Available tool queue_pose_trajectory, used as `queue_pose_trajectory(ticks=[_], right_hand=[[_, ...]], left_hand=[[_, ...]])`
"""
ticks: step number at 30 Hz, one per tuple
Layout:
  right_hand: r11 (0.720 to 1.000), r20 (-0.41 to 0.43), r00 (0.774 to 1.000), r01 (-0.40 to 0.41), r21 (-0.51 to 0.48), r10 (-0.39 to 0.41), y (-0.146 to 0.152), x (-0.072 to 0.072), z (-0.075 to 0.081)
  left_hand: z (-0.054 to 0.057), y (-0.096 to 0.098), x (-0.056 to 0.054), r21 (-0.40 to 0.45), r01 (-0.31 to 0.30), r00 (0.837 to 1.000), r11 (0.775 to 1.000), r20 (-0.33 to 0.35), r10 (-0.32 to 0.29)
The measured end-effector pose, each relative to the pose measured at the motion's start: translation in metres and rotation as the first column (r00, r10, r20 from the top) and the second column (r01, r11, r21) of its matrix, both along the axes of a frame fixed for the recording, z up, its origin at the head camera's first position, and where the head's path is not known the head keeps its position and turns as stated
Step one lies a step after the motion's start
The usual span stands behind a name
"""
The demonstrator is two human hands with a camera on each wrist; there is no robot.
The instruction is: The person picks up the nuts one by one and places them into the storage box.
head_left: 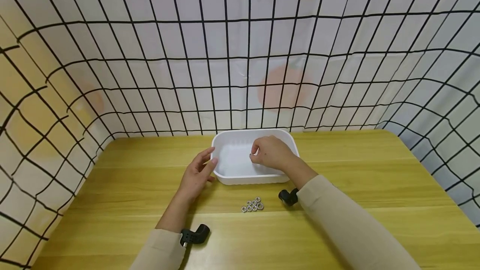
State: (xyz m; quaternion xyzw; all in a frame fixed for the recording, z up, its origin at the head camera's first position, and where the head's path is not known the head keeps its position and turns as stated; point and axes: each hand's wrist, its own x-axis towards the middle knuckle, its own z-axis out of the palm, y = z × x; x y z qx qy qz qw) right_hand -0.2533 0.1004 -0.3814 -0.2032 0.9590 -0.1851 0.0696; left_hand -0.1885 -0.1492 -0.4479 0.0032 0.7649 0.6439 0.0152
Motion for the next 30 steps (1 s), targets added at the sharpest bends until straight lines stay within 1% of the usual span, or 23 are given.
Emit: queue_pose_trajectory(ticks=[3,10,15,22,25,30], right_hand=[[1.0,0.014,1.0,0.0,0.003,0.0,-0.002,-0.003,0.002],[1.0,0.083,0.996,0.015,0.008,-0.016,-0.005,-0.01,0.003],[0.999,0.076,0.997,0.029,0.014,-0.03,-0.006,-0.012,0.003],[0.999,0.026,0.999,0.026,-0.024,-0.025,-0.002,-0.006,0.014],[0.998,0.031,0.999,0.03,-0.054,-0.028,0.0,0.0,0.021],[0.993,0.006,0.999,0.032,-0.11,-0.032,0.005,0.011,0.031]], left_hand=[[0.0,0.0,-0.001,0.003,-0.002,1.0,1.0,0.0,0.002],[-0.001,0.0,-0.001,-0.001,-0.009,1.0,1.0,0.004,0.009],[-0.001,0.0,-0.002,-0.001,-0.012,1.0,1.0,0.002,0.012],[0.001,0.0,-0.001,-0.004,-0.013,1.0,1.0,-0.001,0.013],[0.001,0.001,0.0,-0.007,-0.015,1.0,1.0,0.001,0.015],[0.002,0.001,0.001,-0.01,-0.014,1.0,1.0,0.001,0.014]])
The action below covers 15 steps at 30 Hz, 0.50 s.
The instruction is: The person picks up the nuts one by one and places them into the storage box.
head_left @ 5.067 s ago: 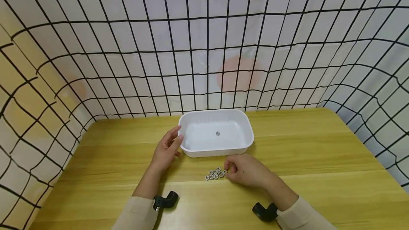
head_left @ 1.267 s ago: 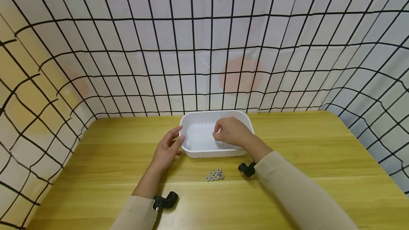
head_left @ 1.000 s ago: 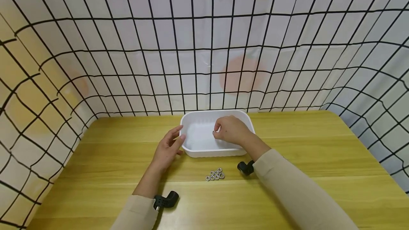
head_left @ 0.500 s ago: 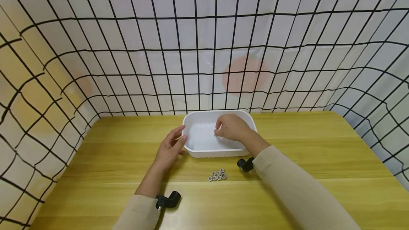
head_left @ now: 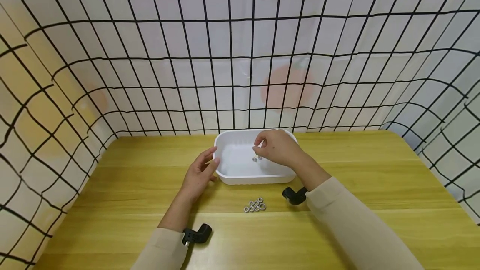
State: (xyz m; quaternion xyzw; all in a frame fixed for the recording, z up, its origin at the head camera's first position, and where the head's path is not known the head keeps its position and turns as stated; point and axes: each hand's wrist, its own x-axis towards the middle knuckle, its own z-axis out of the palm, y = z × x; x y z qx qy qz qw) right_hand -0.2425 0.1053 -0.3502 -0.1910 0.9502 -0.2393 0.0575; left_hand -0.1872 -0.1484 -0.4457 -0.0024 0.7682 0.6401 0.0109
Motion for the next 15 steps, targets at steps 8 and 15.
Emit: queue_pose_trajectory(ticks=[8,15], right_hand=[[0.99,0.007,0.999,-0.038,-0.136,0.04,0.005,0.027,0.007],[0.971,0.066,0.996,-0.046,-0.236,0.064,0.008,0.055,0.008]], left_hand=[[-0.002,-0.001,-0.001,-0.002,0.005,1.0,1.0,0.001,-0.005],[-0.001,0.0,-0.001,0.004,0.007,1.0,1.0,0.006,-0.007]])
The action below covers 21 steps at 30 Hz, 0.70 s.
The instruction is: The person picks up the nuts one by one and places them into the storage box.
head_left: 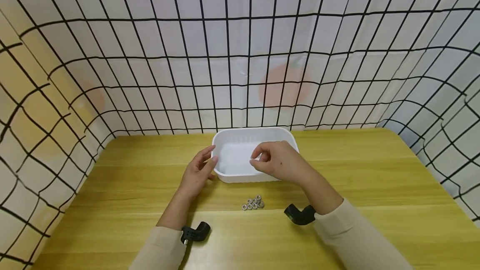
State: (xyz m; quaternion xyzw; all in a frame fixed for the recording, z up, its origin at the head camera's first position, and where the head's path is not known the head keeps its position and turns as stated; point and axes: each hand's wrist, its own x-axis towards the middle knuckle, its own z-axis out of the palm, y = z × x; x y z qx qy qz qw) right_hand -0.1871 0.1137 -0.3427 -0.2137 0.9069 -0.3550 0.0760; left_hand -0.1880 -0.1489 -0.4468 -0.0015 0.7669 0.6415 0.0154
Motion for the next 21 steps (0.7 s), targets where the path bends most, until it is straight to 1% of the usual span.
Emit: queue_pose_trajectory(ticks=[6,10,15,21], right_hand=[[1.0,0.027,1.0,-0.005,-0.026,0.006,0.005,0.022,-0.007],[0.999,0.05,0.999,-0.008,-0.04,0.01,0.01,0.033,-0.015],[0.998,0.073,0.997,-0.026,-0.054,0.03,0.013,0.042,-0.025],[0.999,0.086,0.995,-0.041,-0.019,0.043,0.018,0.048,-0.039]], left_hand=[[0.001,0.0,0.001,0.014,0.011,1.0,1.0,0.0,-0.011],[0.0,0.0,0.001,0.014,0.015,1.0,1.0,0.006,-0.015],[-0.001,-0.001,0.001,0.015,0.009,1.0,1.0,-0.001,-0.009],[-0.003,-0.002,0.0,0.039,0.021,1.0,0.999,-0.016,-0.021]])
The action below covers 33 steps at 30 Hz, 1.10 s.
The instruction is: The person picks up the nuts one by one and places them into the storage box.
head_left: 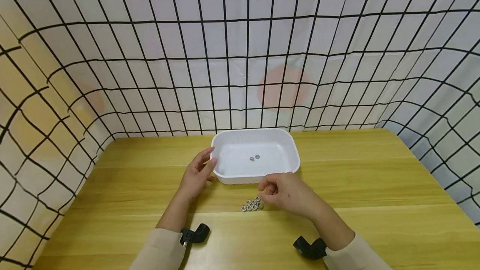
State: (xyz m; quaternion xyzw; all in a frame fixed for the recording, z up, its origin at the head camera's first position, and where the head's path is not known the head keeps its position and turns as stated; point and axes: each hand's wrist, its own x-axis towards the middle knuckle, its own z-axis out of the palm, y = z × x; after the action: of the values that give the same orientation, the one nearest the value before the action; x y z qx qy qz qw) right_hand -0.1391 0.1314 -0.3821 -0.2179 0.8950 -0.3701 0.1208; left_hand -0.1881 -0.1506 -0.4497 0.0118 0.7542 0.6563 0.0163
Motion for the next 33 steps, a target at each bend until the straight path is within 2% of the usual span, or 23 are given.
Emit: queue_pose_trajectory(ticks=[5,11,23,28,33], right_hand=[[0.999,0.017,0.999,-0.046,0.01,0.045,0.004,0.001,-0.012],[0.993,0.016,0.996,-0.091,0.074,0.091,0.006,-0.001,-0.024],[0.984,-0.007,1.0,-0.016,0.177,0.017,-0.003,0.002,-0.032],[0.98,-0.04,0.999,-0.012,0.197,0.02,-0.004,0.002,-0.032],[0.978,-0.039,0.999,-0.012,0.207,0.02,-0.004,0.003,-0.031]], left_hand=[[-0.001,0.0,0.001,0.004,-0.008,1.0,1.0,0.0,0.008],[-0.001,0.0,0.002,0.005,-0.011,1.0,1.0,0.006,0.011],[0.002,0.001,0.001,-0.005,-0.014,1.0,1.0,0.01,0.014],[0.003,0.001,0.001,-0.003,-0.011,1.0,1.0,0.015,0.011],[0.002,0.002,0.001,-0.007,-0.011,1.0,1.0,0.018,0.011]])
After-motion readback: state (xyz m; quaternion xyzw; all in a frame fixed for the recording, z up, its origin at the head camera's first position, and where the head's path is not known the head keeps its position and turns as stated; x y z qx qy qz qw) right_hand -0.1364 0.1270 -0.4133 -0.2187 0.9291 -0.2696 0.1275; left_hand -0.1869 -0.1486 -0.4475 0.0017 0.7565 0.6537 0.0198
